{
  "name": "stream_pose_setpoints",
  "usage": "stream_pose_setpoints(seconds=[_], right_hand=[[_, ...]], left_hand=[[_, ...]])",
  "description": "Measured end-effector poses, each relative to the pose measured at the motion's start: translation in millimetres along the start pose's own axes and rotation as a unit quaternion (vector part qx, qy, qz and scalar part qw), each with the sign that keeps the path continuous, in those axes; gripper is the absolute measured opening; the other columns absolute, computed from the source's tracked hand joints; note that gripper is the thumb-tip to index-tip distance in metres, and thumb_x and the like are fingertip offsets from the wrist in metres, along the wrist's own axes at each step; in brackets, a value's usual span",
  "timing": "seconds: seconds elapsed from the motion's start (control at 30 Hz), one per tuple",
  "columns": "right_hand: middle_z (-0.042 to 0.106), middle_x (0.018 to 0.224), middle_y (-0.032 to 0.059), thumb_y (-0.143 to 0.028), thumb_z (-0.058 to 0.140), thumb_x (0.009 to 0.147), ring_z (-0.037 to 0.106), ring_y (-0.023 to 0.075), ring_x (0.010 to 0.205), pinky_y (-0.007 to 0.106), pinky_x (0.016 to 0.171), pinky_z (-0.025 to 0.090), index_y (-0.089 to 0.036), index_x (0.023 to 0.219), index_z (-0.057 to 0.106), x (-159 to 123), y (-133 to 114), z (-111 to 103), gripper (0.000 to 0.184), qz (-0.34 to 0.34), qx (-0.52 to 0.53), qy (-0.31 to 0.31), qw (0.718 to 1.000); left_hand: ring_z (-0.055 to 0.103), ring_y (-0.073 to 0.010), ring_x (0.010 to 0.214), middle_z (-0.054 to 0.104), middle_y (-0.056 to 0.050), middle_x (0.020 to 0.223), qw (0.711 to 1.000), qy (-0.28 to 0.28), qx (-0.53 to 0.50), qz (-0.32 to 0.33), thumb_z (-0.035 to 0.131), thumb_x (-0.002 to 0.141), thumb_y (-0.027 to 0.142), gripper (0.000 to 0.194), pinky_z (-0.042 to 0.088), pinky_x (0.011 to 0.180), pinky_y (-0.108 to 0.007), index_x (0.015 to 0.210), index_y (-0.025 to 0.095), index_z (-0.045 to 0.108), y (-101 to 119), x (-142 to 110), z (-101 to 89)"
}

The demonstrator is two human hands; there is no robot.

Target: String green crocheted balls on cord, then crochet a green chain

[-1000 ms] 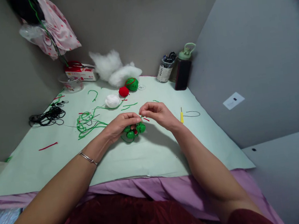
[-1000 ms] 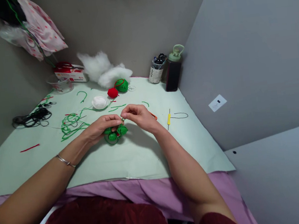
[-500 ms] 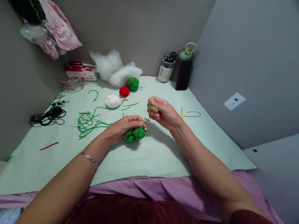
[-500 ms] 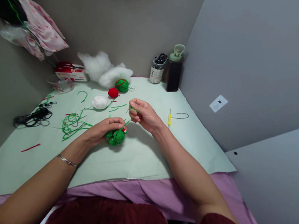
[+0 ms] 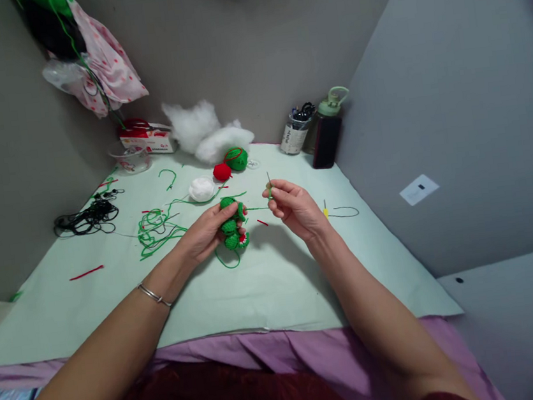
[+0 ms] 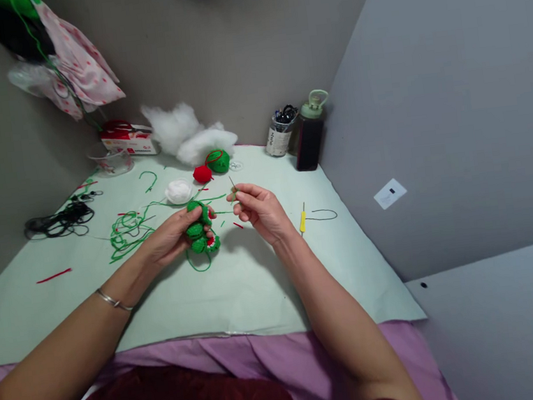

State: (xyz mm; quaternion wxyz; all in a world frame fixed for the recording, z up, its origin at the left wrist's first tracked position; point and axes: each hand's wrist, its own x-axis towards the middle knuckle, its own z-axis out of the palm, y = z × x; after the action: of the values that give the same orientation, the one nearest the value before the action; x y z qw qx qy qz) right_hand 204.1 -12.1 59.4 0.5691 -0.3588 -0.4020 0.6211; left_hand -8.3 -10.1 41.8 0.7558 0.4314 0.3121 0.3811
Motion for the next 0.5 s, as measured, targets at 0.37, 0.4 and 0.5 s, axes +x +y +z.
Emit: stream_pose_setpoints(seconds=[0.37, 0.4, 0.5], right_hand=[[0.059, 0.067, -0.0051, -0.036, 0.093, 0.065, 0.055, 0.0068, 0.057, 0.018, 0.046, 0.037, -0.020, 0.080, 0.070, -7.6, -2.3, 5.7, 0.032, -0.024, -0.029, -0.026, 0.999], [0.059, 0.066, -0.0054, -0.036, 0.093, 0.065, 0.053, 0.0064, 0.055, 0.018, 0.045, 0.036, -0.020, 0.082, 0.071, -7.6, -1.7, 6.1, 0.032, -0.021, -0.031, -0.025, 0.999], [0.061, 0.067, -0.0045, -0.037, 0.094, 0.064, 0.056, 0.0074, 0.056, 0.019, 0.046, 0.039, -0.019, 0.087, 0.074, -6.6, 2.1, 6.8, 0.035, -0.005, -0.040, -0.025, 0.999]], left_hand=[[0.053, -0.0046, 0.059, 0.063, 0.001, 0.090, 0.996, 0.030, -0.014, 0.084, 0.083, 0.082, 0.049, 0.043, 0.050, 0.058, -0.018, 0.110, 0.019, 0.071, 0.7, 0.0, -0.1], [0.052, -0.0049, 0.059, 0.061, 0.001, 0.087, 0.996, 0.024, -0.013, 0.089, 0.082, 0.083, 0.049, 0.044, 0.048, 0.057, -0.018, 0.112, 0.019, 0.071, 0.6, 0.0, -0.3], [0.051, -0.0067, 0.060, 0.056, 0.002, 0.078, 0.996, 0.005, -0.006, 0.093, 0.079, 0.086, 0.049, 0.043, 0.046, 0.056, -0.018, 0.116, 0.019, 0.071, 0.1, 0.0, -0.4]])
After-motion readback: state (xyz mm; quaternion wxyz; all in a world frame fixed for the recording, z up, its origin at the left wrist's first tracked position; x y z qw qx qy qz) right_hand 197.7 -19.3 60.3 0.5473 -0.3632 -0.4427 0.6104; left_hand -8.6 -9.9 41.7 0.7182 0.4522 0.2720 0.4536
